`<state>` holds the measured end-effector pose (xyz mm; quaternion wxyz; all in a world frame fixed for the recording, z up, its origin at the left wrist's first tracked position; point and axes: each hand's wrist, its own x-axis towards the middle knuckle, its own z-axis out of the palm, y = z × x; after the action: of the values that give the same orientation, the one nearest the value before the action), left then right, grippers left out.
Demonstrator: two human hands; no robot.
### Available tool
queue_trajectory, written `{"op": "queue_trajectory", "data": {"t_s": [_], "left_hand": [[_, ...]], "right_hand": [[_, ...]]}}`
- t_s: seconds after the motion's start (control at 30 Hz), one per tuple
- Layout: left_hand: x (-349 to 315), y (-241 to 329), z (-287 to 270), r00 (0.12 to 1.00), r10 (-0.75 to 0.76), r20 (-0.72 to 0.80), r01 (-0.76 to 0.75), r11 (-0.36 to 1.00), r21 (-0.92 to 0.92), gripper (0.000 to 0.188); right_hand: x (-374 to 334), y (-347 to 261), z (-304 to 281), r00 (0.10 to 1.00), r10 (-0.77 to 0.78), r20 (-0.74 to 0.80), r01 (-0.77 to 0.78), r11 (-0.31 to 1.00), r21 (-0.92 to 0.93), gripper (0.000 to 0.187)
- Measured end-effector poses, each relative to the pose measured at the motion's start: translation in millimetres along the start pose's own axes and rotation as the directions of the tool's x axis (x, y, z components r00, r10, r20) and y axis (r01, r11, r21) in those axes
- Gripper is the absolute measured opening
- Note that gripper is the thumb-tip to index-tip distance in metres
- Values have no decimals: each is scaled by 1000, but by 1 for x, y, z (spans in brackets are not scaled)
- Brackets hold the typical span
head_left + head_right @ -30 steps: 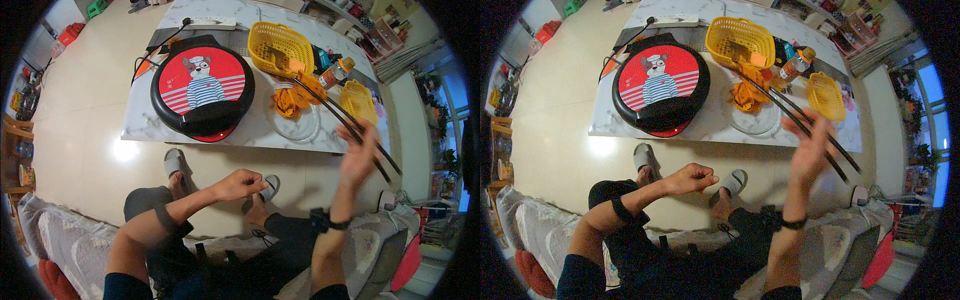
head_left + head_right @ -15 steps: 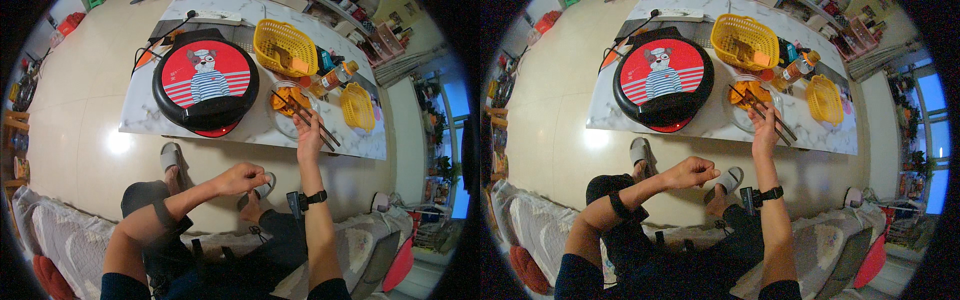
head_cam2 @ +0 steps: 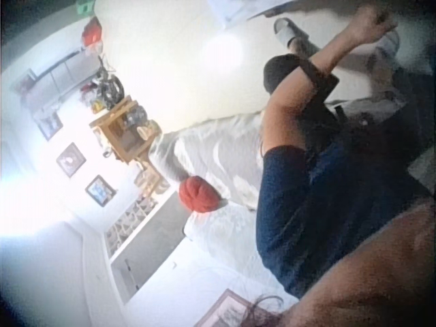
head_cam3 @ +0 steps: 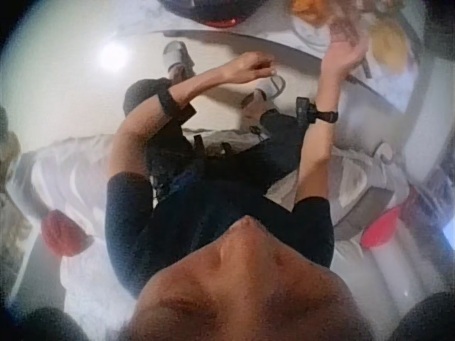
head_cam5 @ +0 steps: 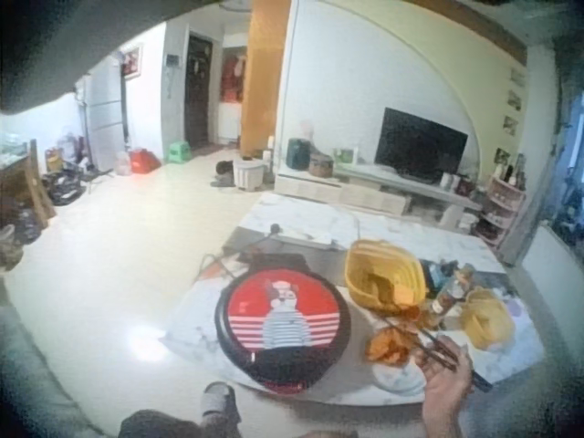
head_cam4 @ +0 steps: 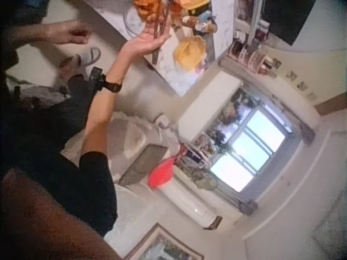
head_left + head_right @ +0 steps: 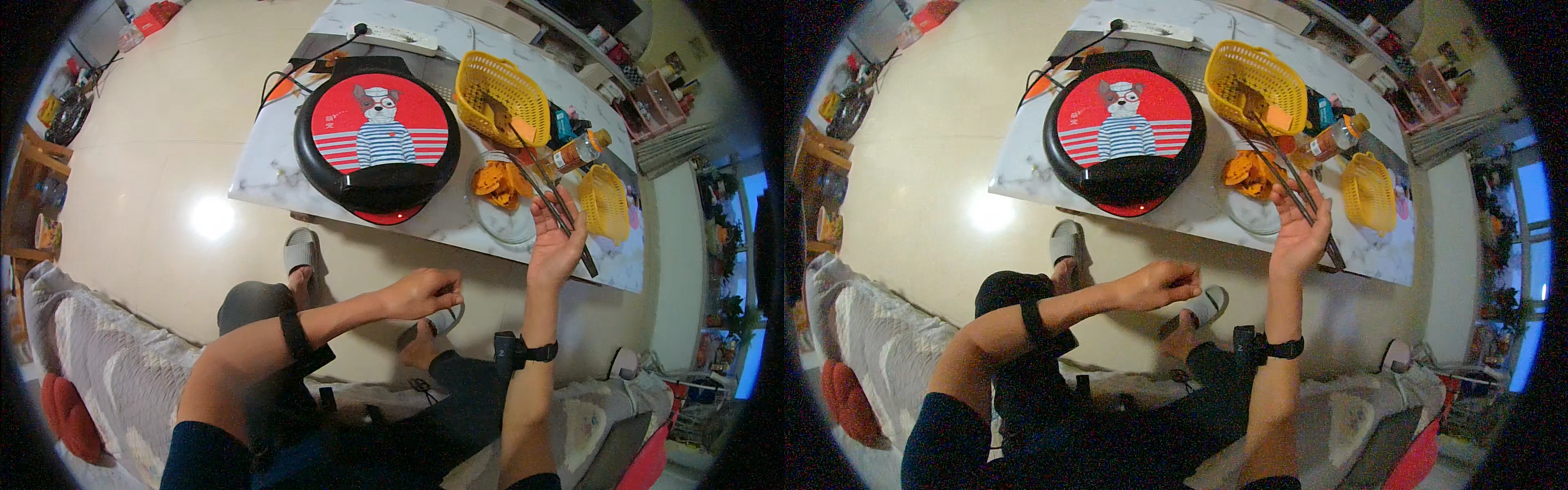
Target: The person cooks sliced sweet potatoes in an electric skillet, using chopsticks to flip and arrange the pieces. They then pour oil from a bottle over the cooking slices.
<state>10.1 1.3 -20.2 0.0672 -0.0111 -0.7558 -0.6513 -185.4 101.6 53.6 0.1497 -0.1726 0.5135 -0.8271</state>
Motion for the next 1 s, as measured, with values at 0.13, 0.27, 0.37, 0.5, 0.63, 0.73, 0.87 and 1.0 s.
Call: {"op": "queue_trajectory", "data": {"t_s": [0.13, 0.27, 0.37, 0.5, 0.63, 0.73, 0.87, 1.0], "left_hand": [[-1, 9, -1, 998, 45, -33, -47, 996, -74, 12], [-1, 21, -9, 999, -20, 43, 24, 995, -101, 16], [2, 27, -17, 996, -94, 0, 93, 993, -77, 32], [8, 30, -30, 985, 24, -174, -25, 1000, -7, 50], [3, 38, -45, 983, -91, -161, 50, 968, -245, 64], [2, 52, -60, 968, 2, -252, -98, 925, -367, 69], [-9, 66, -93, 906, 28, -421, -240, 855, -460, 68], [-26, 68, -119, 825, 87, -558, -287, 916, -282, 59]], "right_hand": [[-2, -4, 11, 996, 41, -80, -37, 998, 55, 39], [-4, -8, 28, 997, 34, -69, -27, 995, 91, 24], [-6, -8, 51, 1000, 20, 2, -20, 991, 135, 21], [-11, -1, 80, 988, -47, 147, 17, 980, 199, 20], [-13, 11, 99, 987, -94, 130, 77, 988, 134, 28], [-23, 22, 117, 943, -138, 304, 86, 980, 178, 38], [-46, 37, 152, 783, -275, 558, 376, 924, -73, 48], [-67, 47, 176, 701, -203, 684, 548, 767, -334, 50]]}}
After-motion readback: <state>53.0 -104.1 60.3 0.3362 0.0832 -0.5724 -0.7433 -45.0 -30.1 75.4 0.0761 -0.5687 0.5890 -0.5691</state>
